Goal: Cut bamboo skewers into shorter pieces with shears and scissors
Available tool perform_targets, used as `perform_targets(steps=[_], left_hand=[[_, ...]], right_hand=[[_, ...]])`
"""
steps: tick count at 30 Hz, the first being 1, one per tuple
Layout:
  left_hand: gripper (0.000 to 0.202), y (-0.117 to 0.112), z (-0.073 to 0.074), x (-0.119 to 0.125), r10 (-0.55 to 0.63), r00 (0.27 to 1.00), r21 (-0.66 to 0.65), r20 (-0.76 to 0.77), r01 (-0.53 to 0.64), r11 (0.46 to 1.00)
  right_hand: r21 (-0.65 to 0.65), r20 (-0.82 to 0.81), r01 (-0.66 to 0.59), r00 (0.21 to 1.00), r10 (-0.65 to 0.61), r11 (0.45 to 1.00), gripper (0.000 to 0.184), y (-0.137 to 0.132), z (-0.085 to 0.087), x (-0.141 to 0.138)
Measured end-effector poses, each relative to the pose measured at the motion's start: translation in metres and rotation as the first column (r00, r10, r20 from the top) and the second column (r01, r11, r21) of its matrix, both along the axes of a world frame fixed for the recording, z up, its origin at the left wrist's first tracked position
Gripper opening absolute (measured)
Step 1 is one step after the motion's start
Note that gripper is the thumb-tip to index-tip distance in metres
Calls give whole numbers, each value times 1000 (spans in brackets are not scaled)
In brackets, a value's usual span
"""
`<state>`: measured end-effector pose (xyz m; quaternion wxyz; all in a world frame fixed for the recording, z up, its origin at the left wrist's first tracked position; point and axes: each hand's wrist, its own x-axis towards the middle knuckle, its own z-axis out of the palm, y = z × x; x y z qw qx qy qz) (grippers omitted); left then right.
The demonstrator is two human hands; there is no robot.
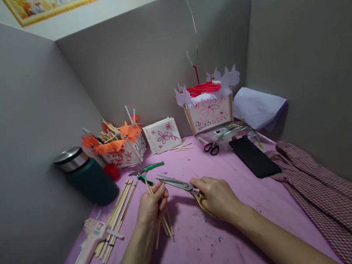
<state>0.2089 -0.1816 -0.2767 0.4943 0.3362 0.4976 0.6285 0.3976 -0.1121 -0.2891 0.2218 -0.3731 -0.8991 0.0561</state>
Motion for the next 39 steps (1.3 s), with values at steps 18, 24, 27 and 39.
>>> perform_targets(steps=[18,24,27,39], left_hand=[[31,0,5,-3,-27,992,-3,126,27,1000],[31,-1,7,-2,-8,986,4,167,7,1000],[30,-1,7,-2,-13,987,13,162,11,1000],[31,-1,6,-8,-61,989,19,137,59,998]], right_hand=[[5,-103,-22,994,22,1000,36,1,-14,-4],[-71,-140,-74,988,63,995,28,0,-9,-4],[-97,-167,-96,983,79,991,27,-1,-8,-4],[-109,-176,-99,981,79,989,27,1,-6,-2]])
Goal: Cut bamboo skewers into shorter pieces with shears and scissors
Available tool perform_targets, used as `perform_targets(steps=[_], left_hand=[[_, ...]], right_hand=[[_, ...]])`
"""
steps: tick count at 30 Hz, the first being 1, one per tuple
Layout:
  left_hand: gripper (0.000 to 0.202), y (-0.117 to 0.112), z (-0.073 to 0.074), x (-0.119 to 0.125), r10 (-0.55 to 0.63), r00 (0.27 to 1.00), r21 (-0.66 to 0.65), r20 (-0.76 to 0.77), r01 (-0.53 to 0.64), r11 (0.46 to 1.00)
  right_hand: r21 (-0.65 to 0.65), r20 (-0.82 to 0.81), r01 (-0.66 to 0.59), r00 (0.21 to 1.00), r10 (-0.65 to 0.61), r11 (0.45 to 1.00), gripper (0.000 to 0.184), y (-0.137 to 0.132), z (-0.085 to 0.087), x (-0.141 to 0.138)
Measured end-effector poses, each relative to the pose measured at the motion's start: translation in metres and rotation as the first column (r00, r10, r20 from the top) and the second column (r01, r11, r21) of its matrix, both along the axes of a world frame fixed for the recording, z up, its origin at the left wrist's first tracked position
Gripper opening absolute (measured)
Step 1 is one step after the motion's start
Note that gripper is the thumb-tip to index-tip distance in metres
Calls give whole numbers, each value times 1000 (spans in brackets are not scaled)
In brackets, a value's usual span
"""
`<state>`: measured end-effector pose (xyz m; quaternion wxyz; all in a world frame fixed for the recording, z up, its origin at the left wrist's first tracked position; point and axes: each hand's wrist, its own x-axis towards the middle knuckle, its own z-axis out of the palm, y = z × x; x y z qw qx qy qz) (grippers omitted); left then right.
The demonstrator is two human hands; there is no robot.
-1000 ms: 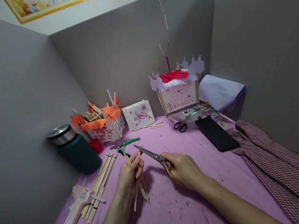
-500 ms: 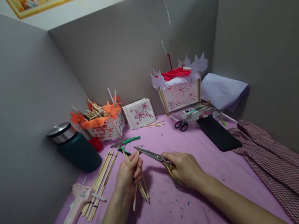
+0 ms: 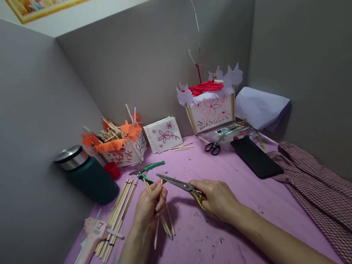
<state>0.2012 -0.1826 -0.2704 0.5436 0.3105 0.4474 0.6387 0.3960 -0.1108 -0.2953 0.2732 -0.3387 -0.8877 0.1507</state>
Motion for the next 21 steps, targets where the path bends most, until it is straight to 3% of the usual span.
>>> perform_targets(steps=[6,13,21], left_hand=[[28,2,-2,2,50,999,16,9,-51,999],[25,1,-5,3,83,989,-1,-120,-83,997],[34,3,-2,7,94,988,-25,-124,-98,995]], right_hand=[[-111,-61,-69,996,62,991,26,-4,0,-4],[152,91,86,991,-100,985,38,0,-5,-1],[233,138,75,984,-109,970,39,-2,0,-2]])
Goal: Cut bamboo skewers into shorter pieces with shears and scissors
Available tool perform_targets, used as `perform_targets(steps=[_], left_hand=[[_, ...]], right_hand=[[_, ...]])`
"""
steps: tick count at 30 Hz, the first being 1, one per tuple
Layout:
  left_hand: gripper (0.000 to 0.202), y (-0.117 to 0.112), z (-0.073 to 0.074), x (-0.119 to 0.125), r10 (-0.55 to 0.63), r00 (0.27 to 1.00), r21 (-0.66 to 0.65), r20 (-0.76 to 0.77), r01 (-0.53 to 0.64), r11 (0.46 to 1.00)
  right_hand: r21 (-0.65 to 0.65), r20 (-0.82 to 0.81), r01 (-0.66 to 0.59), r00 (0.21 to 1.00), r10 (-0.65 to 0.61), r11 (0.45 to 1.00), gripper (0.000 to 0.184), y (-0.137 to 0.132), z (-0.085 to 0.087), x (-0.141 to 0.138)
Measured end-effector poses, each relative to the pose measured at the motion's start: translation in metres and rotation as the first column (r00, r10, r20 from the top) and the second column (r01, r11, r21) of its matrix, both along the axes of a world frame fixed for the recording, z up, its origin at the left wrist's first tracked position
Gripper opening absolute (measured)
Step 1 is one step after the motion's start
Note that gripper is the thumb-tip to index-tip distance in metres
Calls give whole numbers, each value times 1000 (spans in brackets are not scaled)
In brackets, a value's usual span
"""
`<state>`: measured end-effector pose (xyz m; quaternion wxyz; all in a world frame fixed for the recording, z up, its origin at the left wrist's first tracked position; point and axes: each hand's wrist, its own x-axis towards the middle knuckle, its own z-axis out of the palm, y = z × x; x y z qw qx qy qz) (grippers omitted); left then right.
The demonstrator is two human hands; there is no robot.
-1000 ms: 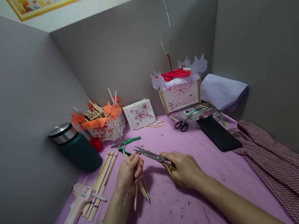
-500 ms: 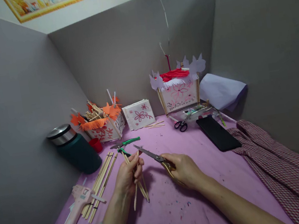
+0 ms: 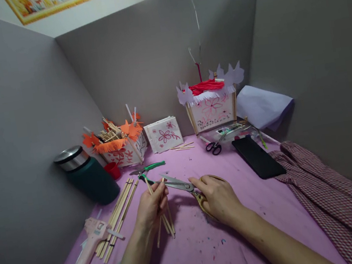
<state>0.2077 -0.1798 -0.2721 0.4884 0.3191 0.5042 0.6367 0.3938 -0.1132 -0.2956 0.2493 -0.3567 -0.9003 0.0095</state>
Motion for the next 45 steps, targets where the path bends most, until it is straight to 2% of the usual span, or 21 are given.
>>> perform_targets(steps=[8,20,32,36,38,42,45], left_hand=[[41,0,-2,0,48,999,-38,-12,-48,998],[42,-2,2,0,108,993,-58,-55,-111,992],[38,1,-1,-1,137,990,-118,-16,-138,983],[36,1,-2,-1,181,983,-133,-7,-181,974],[35,1,-2,0,153,988,-113,18,-150,982],[40,1,0,1,21,991,-59,133,-13,998],[36,1,1,1,-1,984,-35,177,7,999]], right_hand=[[-26,6,5,1000,-5,1000,37,-1,3,1],[-75,54,8,999,-4,997,39,-3,6,1],[-70,83,9,997,-4,997,35,-5,5,3],[-93,72,11,997,-4,996,33,-9,5,0],[-107,47,18,999,-13,994,33,-10,4,-1],[-132,-14,60,998,-62,990,33,-3,-2,0],[-109,-31,71,997,-75,992,38,4,-6,3]])
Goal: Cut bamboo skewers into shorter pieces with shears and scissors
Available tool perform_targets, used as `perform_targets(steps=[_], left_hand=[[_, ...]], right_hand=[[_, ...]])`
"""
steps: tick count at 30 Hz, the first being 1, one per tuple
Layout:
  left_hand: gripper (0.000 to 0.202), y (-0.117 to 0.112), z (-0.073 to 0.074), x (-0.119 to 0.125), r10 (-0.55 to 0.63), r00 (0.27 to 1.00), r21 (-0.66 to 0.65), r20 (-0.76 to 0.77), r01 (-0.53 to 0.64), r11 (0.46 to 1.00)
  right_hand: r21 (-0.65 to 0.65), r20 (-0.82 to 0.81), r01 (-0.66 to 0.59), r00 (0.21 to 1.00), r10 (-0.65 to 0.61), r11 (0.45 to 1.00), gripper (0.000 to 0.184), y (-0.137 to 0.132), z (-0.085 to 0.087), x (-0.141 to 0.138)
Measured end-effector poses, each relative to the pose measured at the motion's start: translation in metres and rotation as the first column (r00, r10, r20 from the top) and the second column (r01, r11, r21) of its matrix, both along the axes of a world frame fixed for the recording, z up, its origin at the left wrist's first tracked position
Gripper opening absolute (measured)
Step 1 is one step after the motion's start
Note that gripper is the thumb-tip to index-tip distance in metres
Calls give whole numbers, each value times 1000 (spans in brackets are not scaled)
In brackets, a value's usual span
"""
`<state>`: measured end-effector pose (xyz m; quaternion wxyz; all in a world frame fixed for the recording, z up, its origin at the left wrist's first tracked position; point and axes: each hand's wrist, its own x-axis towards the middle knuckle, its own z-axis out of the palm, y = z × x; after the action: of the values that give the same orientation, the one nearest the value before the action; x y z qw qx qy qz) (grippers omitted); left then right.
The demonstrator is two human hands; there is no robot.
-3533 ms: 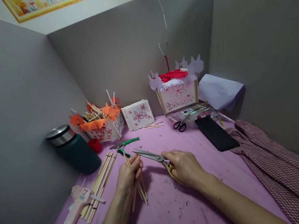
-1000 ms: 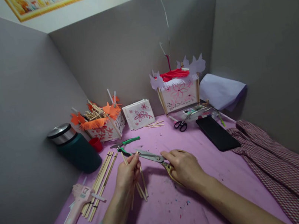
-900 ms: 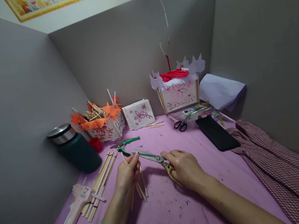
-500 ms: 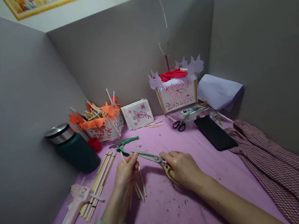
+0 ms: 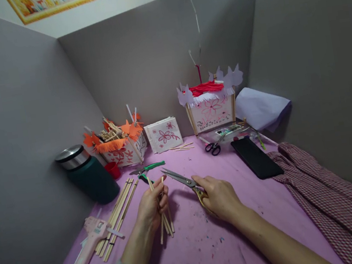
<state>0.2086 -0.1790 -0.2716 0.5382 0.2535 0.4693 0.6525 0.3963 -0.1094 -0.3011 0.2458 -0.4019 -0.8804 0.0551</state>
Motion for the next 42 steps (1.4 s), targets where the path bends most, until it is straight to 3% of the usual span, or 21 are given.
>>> perform_targets(steps=[3,10,14,19,22,24,28,30,32,35,39,42], left_hand=[[23,0,-2,-1,-7,1000,26,-26,8,1000],[27,2,-6,-3,-12,997,33,-73,14,999],[26,1,-5,-2,23,997,17,-69,-22,1000],[35,-1,-3,-3,114,990,33,-80,-112,993],[33,0,-3,-7,152,987,72,-58,-147,986],[31,1,-2,-9,176,984,98,-30,-172,980],[28,2,3,-4,213,976,84,-42,-209,974],[29,2,5,-1,222,974,77,-46,-218,973],[29,1,6,2,226,973,84,-40,-222,972],[30,0,7,4,201,980,99,-14,-198,975],[32,-3,12,4,52,997,104,62,-58,993],[48,-7,16,3,-88,986,75,139,78,994]], right_hand=[[29,26,-40,999,39,999,41,2,0,2],[56,72,-51,996,47,997,40,0,3,2],[-29,72,-48,996,50,998,34,-3,7,0],[-244,-206,-85,978,34,966,26,1,4,-1],[-375,-357,-189,933,47,908,31,8,0,-1],[-485,-430,-266,902,37,833,37,9,0,-1],[-721,-517,-397,854,-61,568,46,1,11,-2],[-760,-536,-432,839,-93,486,45,-4,18,-3],[-763,-555,-450,824,-113,464,45,-6,23,-3],[-740,-605,-474,779,-164,477,50,-4,24,-2],[-679,-704,-543,673,-228,494,51,9,20,5],[-642,-757,-633,611,-231,432,45,20,20,15]])
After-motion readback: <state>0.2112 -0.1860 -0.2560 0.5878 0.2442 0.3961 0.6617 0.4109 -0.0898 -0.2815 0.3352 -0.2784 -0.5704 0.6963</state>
